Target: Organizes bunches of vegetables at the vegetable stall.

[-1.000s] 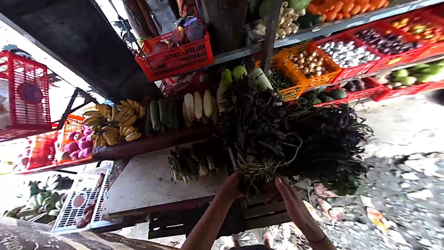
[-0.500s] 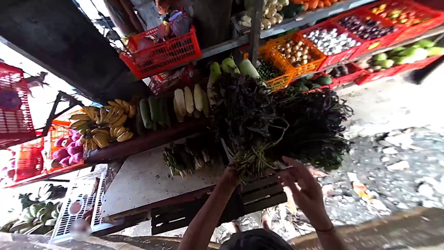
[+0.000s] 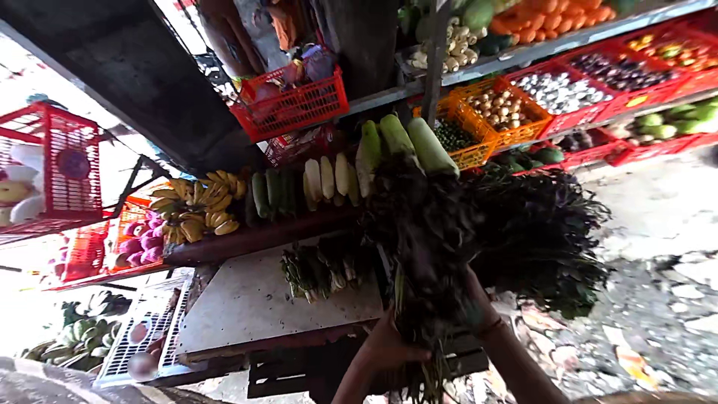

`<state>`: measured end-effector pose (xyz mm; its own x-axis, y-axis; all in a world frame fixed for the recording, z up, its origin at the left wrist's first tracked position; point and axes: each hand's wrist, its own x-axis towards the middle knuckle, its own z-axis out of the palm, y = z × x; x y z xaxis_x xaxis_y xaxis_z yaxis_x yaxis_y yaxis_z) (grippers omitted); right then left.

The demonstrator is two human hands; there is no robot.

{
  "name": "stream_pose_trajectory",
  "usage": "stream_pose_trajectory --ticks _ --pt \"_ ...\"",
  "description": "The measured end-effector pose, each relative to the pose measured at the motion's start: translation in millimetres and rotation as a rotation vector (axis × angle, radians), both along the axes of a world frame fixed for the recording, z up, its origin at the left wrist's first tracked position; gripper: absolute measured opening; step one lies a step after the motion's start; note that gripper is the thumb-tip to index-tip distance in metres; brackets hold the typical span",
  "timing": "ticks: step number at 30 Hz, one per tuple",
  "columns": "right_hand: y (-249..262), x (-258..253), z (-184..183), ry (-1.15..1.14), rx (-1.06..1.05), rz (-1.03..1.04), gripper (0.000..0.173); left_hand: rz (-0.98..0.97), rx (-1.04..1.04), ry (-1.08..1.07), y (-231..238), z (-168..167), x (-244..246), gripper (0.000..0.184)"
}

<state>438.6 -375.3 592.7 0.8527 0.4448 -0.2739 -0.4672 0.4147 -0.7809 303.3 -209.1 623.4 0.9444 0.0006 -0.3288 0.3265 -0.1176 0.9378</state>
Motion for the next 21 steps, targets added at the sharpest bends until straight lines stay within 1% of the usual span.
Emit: stream_pose_trajectory --ticks 1,2,3,4,6,9,11,12,13,14,16,18,19,20,21 --pt "5 -13 2 -0.044 -0.2 -0.03 0.04 -0.033 0.121 0.013 4 2 -6 0.096" --pt "7 -26 5 -0.1 -0.355 -0.029 0.038 -0.05 0.201 0.026 9 4 -13 0.101" --pt "14 -36 6 -0.108 -0.435 -0.042 0.036 -0.045 0.246 0.033 13 5 -19 0.105" --pt "22 -43 8 -0.107 -0.456 -0.073 0.034 -0.023 0.266 0.021 17 5 -26 0.107" --pt "30 -54 10 -0.166 -0.414 -0.046 0.034 0.036 0.298 -0.026 24 3 -40 0.107" --pt "48 -55 23 -0.339 -0.336 0.086 0.031 0.194 0.285 -0.157 31 -3 -61 0.107" --pt "69 -51 32 -0.457 -0.259 0.191 0.028 0.353 0.203 -0.313 30 -14 -77 0.106" --pt "83 -48 38 -0.471 -0.203 0.273 0.03 0.439 0.144 -0.395 28 -21 -85 0.104" --pt "99 -47 48 -0.466 -0.165 0.352 0.031 0.532 0.081 -0.464 23 -28 -93 0.101" --pt "114 -50 64 -0.463 -0.159 0.441 0.034 0.637 0.021 -0.501 17 -33 -100 0.092" --pt "143 -59 89 -0.485 -0.117 0.689 0.052 0.874 -0.053 -0.488 3 -42 -114 0.065" --pt "182 -70 95 -0.602 -0.008 0.914 0.073 1.083 -0.012 -0.391 -6 -43 -121 0.042" --pt "205 -79 92 -0.674 0.036 1.0 0.085 1.162 0.077 -0.288 -7 -45 -125 0.036" --pt "229 -91 85 -0.759 0.051 1.069 0.093 1.197 0.207 -0.144 -7 -47 -129 0.034" --pt "252 -106 73 -0.852 0.031 1.139 0.098 1.186 0.348 0.01 -6 -51 -134 0.036"
